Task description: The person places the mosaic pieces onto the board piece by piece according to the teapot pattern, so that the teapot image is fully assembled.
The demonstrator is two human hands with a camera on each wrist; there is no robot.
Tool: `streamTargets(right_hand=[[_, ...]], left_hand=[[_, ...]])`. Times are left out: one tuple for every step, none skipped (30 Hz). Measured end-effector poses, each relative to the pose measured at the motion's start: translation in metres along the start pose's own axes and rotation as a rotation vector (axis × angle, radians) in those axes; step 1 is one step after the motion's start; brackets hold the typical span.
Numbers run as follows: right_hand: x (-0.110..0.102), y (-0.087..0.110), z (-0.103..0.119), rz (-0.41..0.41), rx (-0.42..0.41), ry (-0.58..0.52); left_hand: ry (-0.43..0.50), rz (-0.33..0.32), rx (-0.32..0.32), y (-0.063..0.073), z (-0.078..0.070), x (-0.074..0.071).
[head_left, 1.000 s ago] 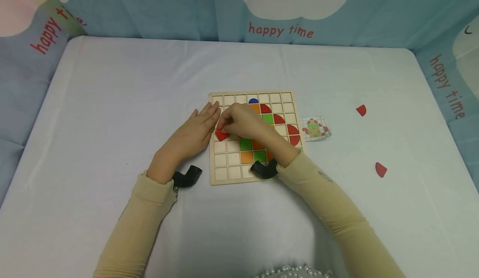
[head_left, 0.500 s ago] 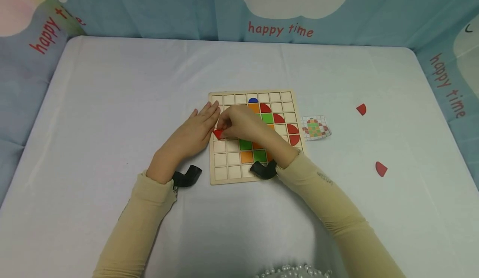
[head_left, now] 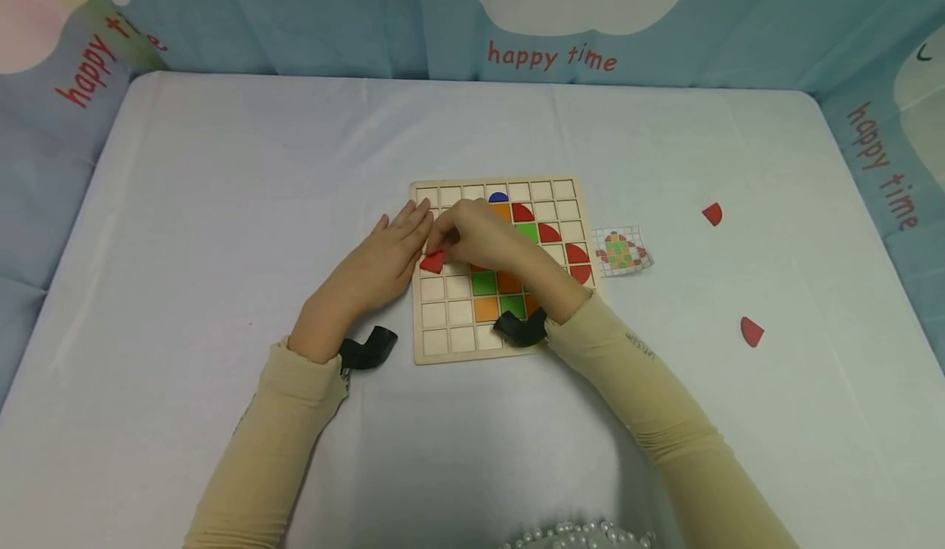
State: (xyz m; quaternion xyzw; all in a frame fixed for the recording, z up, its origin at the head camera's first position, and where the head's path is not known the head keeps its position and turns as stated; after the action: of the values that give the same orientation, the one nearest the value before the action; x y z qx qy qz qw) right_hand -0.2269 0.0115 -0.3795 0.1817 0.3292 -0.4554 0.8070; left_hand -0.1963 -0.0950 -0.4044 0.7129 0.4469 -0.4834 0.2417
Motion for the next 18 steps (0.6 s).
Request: streamTargets(right_hand=[[-0.0002, -0.0003, 0.0002, -0.003, -0.003, 0.000], [-0.0001, -0.0005, 0.0003, -0.005, -0.002, 0.001], [0.0002, -0.0007, 0.0003, -0.004, 0.001, 0.000], [0.0004, -0.0009, 0.0001, -0.003, 0.005, -0.003], [0.0007, -0.0011, 0.0001, -0.002, 0.006, -0.005], [0.0010, -0.0010, 0.0002, -0.002, 0.009, -0.009], [0.0011, -0.0010, 0.0001, -0.003, 0.009, -0.010], [0.0012, -0.0008, -0.0002, -0.004, 0.014, -0.016], [0.0011, -0.0005, -0.0003, -0.005, 0.017, -0.021], [0.0011, -0.0001, -0.0005, -0.005, 0.022, -0.024], [0.0014, 0.0003, -0.0008, -0.002, 0.026, -0.025], [0.0017, 0.0008, -0.0012, 0.003, 0.033, -0.028], [0.0021, 0.0011, -0.0016, 0.008, 0.039, -0.030], [0.0025, 0.0014, -0.0019, 0.013, 0.046, -0.031], [0.0028, 0.0014, -0.0021, 0.016, 0.050, -0.028], [0.0032, 0.0013, -0.0025, 0.018, 0.053, -0.024], [0.0035, 0.0010, -0.0028, 0.019, 0.052, -0.020], [0.0035, 0.0008, -0.0028, 0.015, 0.055, -0.019]], left_hand=[[0.001, 0.000, -0.001, 0.0002, 0.0001, -0.0002], [0.001, 0.001, -0.003, 0.0000, 0.0003, -0.0002], [0.003, 0.002, -0.005, 0.0000, 0.0004, -0.0002], [0.004, 0.002, -0.007, 0.0000, 0.0004, -0.0003], [0.004, 0.002, -0.008, -0.0002, 0.0003, -0.0003], [0.006, 0.003, -0.009, -0.0001, 0.0002, -0.0003], [0.007, 0.004, -0.010, 0.0000, 0.0002, -0.0002], [0.009, 0.004, -0.011, 0.0000, 0.0002, -0.0002], [0.010, 0.004, -0.010, -0.0001, 0.0000, -0.0002], [0.009, 0.004, -0.009, 0.0000, -0.0001, -0.0002], [0.009, 0.005, -0.008, -0.0001, -0.0002, -0.0002], [0.008, 0.007, -0.008, 0.0000, -0.0001, -0.0001], [0.007, 0.008, -0.008, -0.0001, -0.0001, -0.0002], [0.006, 0.009, -0.008, -0.0001, 0.0000, -0.0002], [0.003, 0.010, -0.006, -0.0002, 0.0000, -0.0001], [0.002, 0.011, -0.007, -0.0001, 0.0001, -0.0001], [0.002, 0.012, -0.007, -0.0001, 0.0001, 0.0000], [0.003, 0.011, -0.006, 0.0000, 0.0001, -0.0001]])
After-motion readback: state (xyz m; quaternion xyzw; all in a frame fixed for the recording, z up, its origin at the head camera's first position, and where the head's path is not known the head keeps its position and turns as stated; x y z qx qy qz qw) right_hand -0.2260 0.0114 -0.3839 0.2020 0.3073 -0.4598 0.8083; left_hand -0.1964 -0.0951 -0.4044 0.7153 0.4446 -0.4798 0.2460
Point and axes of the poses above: each hand's wrist, its own y-axis away from the middle knuckle, its own x-axis out of the palm, z = x × y, the point moved 6 cm from there along -y, towards the middle knuckle, and after that the axes turned 15 degrees about -z, right-handed, at the moved point
